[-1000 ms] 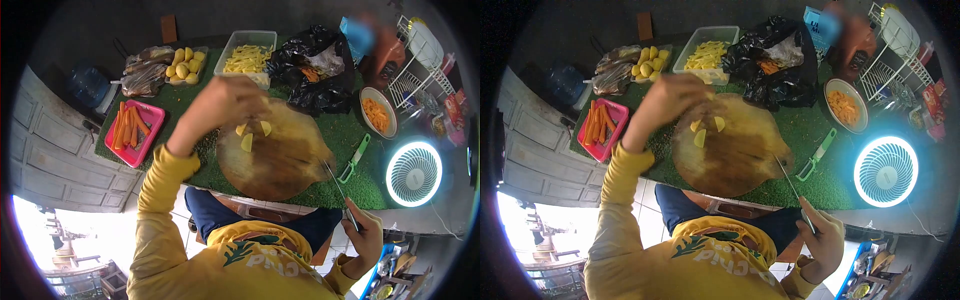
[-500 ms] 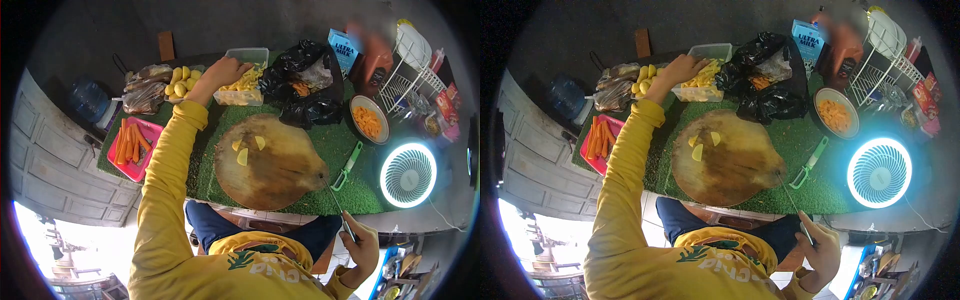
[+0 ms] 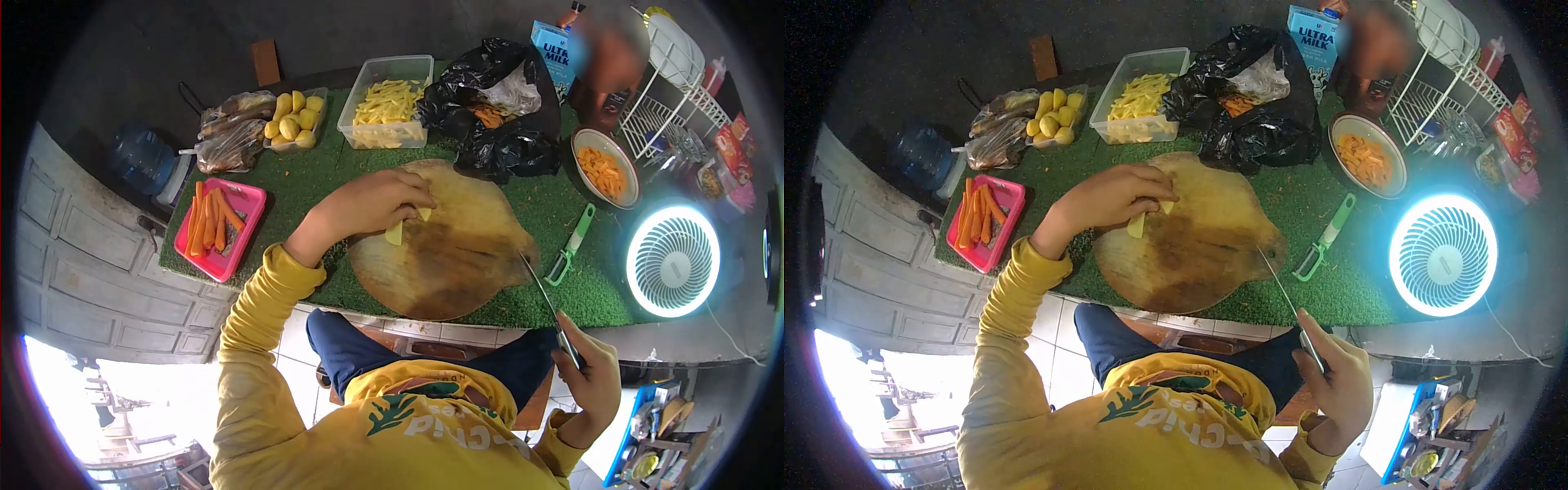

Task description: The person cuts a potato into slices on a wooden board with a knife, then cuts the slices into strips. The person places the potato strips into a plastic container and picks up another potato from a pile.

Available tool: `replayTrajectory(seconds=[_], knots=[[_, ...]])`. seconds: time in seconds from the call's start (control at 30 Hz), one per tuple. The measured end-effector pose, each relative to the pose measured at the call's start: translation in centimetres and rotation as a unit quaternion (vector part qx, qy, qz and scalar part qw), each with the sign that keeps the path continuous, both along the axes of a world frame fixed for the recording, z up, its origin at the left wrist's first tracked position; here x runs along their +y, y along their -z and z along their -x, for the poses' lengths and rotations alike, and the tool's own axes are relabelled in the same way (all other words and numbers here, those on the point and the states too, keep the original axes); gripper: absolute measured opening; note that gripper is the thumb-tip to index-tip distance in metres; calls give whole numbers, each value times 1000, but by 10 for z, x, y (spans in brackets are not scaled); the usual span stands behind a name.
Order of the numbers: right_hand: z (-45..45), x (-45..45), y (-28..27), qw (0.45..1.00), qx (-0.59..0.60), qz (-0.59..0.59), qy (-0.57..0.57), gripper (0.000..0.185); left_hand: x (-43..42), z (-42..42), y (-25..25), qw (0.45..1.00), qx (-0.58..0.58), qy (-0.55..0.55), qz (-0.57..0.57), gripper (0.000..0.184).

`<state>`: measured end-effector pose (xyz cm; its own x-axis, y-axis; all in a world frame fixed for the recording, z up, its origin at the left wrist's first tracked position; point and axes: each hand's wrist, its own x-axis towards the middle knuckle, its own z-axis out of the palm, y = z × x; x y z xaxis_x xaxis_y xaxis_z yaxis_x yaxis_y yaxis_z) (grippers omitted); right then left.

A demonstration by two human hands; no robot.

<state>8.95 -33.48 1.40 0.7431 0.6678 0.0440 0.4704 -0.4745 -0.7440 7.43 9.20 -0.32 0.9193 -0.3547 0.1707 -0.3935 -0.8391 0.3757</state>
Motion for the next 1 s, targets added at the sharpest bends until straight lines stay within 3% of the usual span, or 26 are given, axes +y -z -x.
replayTrajectory(seconds=[0.07, 0.17, 0.27, 0.3, 0.4, 0.47, 0.6, 0.7, 0.8, 0.9, 1.0], knots=[[2, 1, -1, 1000, -2, 0, -4, 62, -2, -2, 0, 1000, 7, -4, -2, 32], [12, 6, 3, 1000, 9, 4, 11, 62, -27, 9, -5, 992, 56, -101, -46, 38], [30, 33, 4, 998, 43, -16, 42, 59, -75, 36, -4, 976, 34, -210, 41, 45], [35, 44, 4, 997, 52, -27, 47, 58, -82, 42, 5, 982, -21, -184, 47, 47], [39, 66, 14, 999, 20, -43, 27, 54, -104, 56, -19, 959, 92, -221, 153, 45], [40, 77, 25, 997, -53, -58, 1, 54, -97, 60, -10, 972, 45, -198, 118, 42], [46, 93, 23, 998, -26, -30, -43, 54, -88, 66, 5, 989, -50, -134, 32, 33], [42, 97, 25, 997, -45, -49, -30, 54, -95, 60, 12, 983, -72, -168, 7, 24], [42, 96, 18, 998, -41, -47, -19, 54, -102, 51, 14, 959, -86, -264, -63, 21], [44, 99, 20, 998, -46, -31, -22, 53, -112, 44, 10, 930, -58, -359, -55, 22], [44, 111, 29, 997, -55, -48, -35, 53, -120, 45, 21, 944, -129, -304, -8, 20]])
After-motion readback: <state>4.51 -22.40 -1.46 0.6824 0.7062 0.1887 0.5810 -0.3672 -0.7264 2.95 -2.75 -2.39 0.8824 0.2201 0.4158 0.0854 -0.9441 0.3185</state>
